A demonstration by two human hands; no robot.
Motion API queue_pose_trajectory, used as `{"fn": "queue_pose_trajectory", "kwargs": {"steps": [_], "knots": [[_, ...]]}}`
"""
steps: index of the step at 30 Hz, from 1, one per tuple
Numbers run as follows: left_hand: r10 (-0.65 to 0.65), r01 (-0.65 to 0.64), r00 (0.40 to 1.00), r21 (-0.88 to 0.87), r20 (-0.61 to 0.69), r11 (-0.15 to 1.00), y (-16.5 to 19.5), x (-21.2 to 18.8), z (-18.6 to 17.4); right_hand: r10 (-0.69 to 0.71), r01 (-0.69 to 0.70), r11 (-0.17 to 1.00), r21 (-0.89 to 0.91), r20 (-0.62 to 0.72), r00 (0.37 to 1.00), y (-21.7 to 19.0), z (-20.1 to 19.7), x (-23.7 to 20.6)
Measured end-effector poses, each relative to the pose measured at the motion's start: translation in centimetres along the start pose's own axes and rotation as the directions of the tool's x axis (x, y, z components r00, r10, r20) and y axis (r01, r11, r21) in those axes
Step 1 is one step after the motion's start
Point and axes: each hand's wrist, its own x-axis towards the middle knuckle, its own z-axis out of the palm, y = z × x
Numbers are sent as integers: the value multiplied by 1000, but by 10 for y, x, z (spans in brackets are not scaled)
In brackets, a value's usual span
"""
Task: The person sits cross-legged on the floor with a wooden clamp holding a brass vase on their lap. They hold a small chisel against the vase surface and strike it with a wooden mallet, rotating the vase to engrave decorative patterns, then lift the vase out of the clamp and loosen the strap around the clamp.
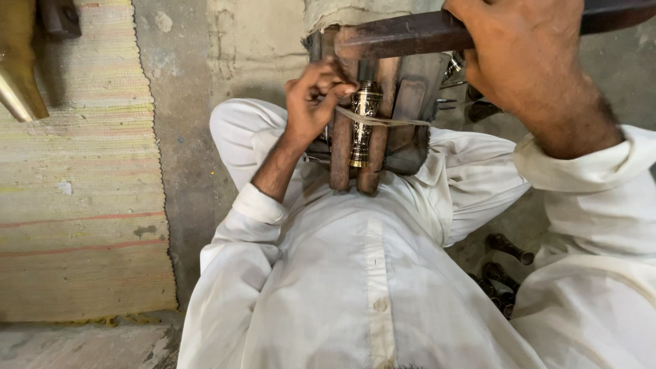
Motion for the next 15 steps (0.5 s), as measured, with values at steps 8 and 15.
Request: {"fn": "queue_pose_trajectory", "kwargs": {"steps": [8,15], "knots": [[-420,379,907,-355,-43,855,7,-30,-26,277,-358,636,683,231,933,-55,72,22],[-497,489,849,88,180,868,22,-32,-48,223,-393,372,841,330,917,-81,106,24]]}}
